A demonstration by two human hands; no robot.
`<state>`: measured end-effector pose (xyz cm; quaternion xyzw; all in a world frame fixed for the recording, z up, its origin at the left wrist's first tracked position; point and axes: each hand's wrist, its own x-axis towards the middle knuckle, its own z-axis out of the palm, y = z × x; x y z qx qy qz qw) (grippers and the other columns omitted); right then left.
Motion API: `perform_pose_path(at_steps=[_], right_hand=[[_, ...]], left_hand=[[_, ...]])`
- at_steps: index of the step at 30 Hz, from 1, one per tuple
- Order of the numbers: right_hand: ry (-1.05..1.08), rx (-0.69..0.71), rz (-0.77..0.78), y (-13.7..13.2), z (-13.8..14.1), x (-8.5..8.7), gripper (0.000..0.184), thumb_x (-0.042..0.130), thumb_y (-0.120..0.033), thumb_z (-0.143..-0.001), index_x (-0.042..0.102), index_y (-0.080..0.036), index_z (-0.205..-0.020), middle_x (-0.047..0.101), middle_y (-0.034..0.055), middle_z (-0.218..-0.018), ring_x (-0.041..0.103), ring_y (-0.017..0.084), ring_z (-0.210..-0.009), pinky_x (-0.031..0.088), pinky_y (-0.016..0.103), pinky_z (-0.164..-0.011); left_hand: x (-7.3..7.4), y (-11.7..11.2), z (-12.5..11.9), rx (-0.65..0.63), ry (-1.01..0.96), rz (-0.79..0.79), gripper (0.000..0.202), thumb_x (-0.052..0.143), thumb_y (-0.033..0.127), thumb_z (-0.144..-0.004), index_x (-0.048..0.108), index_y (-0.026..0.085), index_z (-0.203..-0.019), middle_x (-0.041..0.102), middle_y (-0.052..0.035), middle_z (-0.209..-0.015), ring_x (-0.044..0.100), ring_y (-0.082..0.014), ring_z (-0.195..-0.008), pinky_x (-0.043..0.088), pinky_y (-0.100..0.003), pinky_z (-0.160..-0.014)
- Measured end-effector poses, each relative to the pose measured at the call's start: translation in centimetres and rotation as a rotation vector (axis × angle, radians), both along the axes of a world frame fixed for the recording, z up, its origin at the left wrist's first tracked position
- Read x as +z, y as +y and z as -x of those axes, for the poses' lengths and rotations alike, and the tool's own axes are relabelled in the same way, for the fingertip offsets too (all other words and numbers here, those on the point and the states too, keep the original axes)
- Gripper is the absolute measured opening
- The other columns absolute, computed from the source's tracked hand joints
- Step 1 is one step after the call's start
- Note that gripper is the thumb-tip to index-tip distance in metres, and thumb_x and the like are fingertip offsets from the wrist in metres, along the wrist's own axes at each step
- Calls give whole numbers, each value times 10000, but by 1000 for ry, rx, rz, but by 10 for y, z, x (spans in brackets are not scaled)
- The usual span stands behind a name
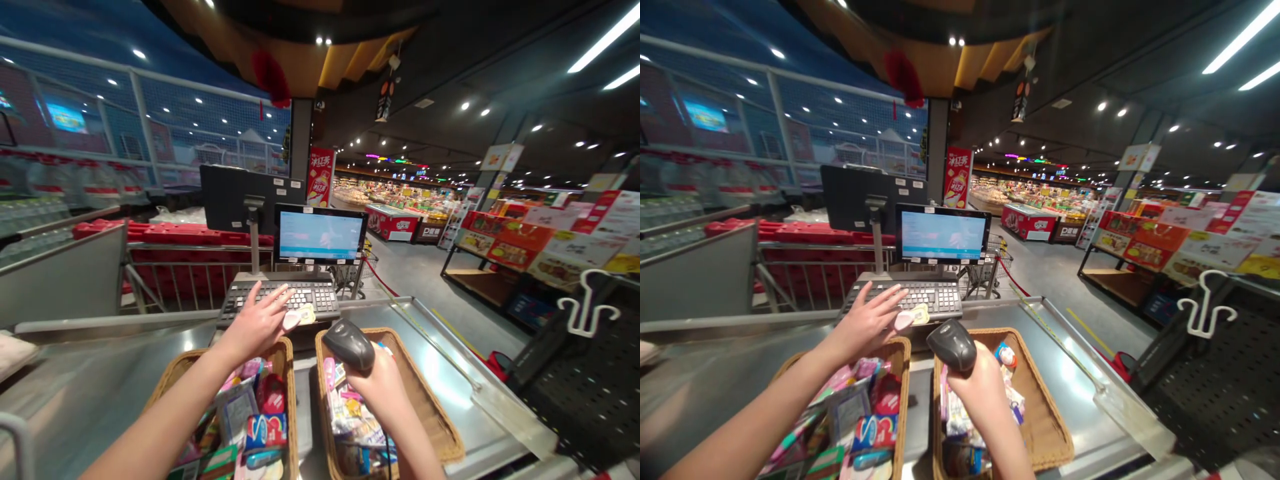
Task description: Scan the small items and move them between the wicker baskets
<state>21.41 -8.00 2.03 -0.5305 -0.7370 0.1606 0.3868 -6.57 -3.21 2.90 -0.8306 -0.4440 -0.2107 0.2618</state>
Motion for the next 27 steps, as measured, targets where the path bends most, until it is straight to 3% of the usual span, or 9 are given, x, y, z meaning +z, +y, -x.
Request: perform_pose_path(at_steps=[18, 27], right_hand=[[-41, 31, -44, -15, 26, 5, 68, 569, -141, -632, 600, -201, -623, 654, 48, -646, 596, 224, -623, 461, 320, -601], [-43, 41, 4, -20, 37, -1, 88, 562, -117, -621, 593, -199, -625, 669, 28, -656, 618, 199, -614, 441, 272, -571]], left_hand=[[3, -14, 30, 19, -43, 9, 156, 579, 255, -858, 705, 224, -943, 528, -62, -1440, 434, -258, -1375, 0, -569, -1205], [-8, -28, 44, 54, -52, 110, 163, 583, 242, -834, 697, 212, -945, 508, -99, -1456, 413, -293, -1384, 31, -625, -1180]])
